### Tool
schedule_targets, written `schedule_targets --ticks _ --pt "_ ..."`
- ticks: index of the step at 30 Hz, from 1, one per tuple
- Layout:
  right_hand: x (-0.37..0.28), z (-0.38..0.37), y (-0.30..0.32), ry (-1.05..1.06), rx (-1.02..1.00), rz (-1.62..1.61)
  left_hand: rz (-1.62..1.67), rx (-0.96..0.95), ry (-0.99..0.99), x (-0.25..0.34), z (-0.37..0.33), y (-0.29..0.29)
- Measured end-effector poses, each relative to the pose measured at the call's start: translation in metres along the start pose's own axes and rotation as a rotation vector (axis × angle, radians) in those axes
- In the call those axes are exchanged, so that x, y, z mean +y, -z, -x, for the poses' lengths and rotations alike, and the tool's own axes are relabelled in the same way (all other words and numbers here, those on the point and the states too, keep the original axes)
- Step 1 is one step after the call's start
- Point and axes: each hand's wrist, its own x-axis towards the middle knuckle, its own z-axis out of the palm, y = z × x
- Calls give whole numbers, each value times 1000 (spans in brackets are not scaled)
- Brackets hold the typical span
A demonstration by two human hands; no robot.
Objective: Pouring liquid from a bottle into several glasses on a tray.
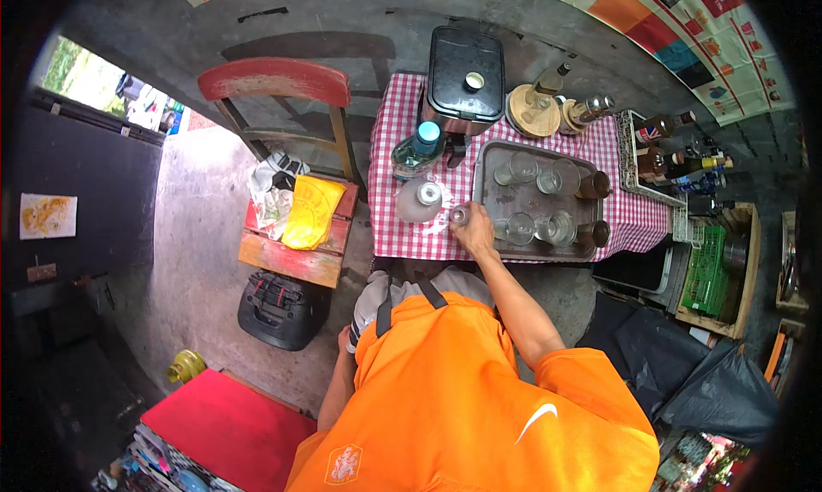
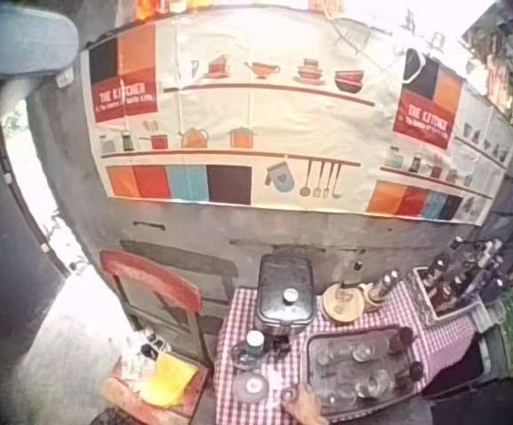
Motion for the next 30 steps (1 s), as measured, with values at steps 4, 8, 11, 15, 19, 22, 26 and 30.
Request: schedule_targets --ticks 4,8,11,15,19,22,26,30 --pt "-5 12 -1 42 177 0 -377 -127 -206 19 -26 31" --pt "-55 41 35 280 579 -267 -287 -151 -21 126 -17 49" --pt "-118 73 82 416 719 -574 -322 -151 67 186 -19 58" --pt "-147 77 87 581 752 -440 -487 -239 40 211 -32 71" --pt "-141 73 74 598 731 -303 -404 -245 37 201 -40 70" --pt "-135 66 62 620 761 -283 -447 -247 65 196 -26 59" --pt "-140 44 38 787 806 -426 -504 -298 -72 141 -33 69" --pt "-136 22 21 844 882 -507 -505 -261 -104 113 -35 72"
